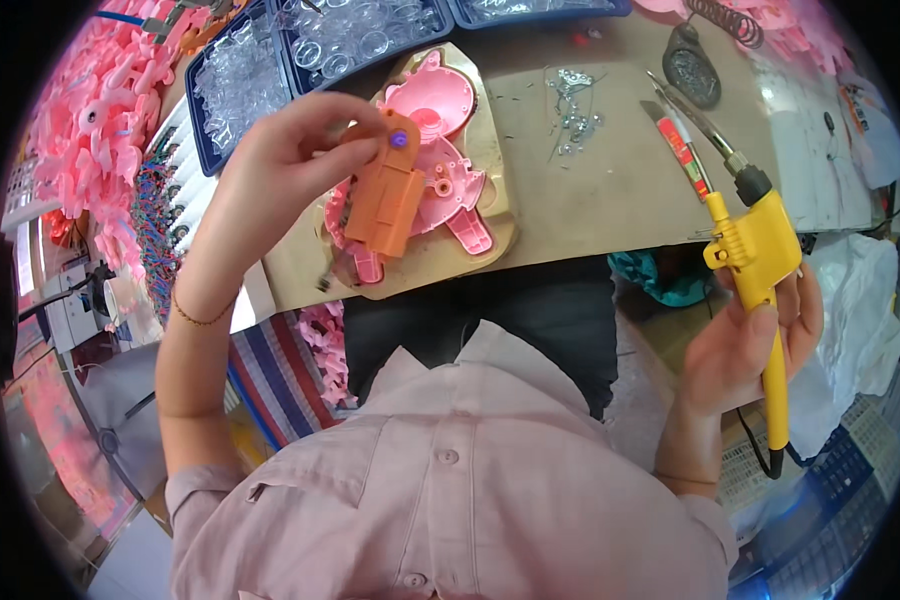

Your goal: Assembling and soldering electronic components inside a toy horse on a factory assembly line.

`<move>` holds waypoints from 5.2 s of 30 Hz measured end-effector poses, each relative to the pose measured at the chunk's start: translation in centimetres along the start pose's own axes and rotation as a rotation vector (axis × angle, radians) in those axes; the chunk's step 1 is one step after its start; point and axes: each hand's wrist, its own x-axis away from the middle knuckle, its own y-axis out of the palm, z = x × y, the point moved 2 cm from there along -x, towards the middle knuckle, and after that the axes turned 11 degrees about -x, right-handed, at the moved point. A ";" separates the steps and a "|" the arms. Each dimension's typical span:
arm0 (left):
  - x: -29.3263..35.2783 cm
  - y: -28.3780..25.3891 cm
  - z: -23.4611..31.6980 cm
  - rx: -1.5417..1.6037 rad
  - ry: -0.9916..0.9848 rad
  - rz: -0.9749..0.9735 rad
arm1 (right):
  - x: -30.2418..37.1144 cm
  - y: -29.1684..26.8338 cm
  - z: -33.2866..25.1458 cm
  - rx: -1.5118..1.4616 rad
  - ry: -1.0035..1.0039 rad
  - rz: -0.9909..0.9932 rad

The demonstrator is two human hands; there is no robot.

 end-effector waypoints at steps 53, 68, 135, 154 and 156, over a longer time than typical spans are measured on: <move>4.5 4.8 1.6 -0.064 -0.091 0.363 | 3.2 6.0 -0.9 -0.166 0.095 -0.961; 4.4 4.4 2.5 -0.141 -0.122 0.321 | -1.2 1.8 -0.4 0.142 0.178 -0.238; 11.4 7.0 -4.7 -0.560 0.002 0.764 | 1.8 25.8 2.8 0.527 -0.246 -1.627; 10.5 3.4 -3.1 -0.804 0.266 0.371 | -1.5 26.8 3.6 0.503 -0.401 -1.598; 9.8 1.3 -3.7 -0.399 0.080 0.317 | -4.2 24.9 1.9 0.514 -0.102 -1.469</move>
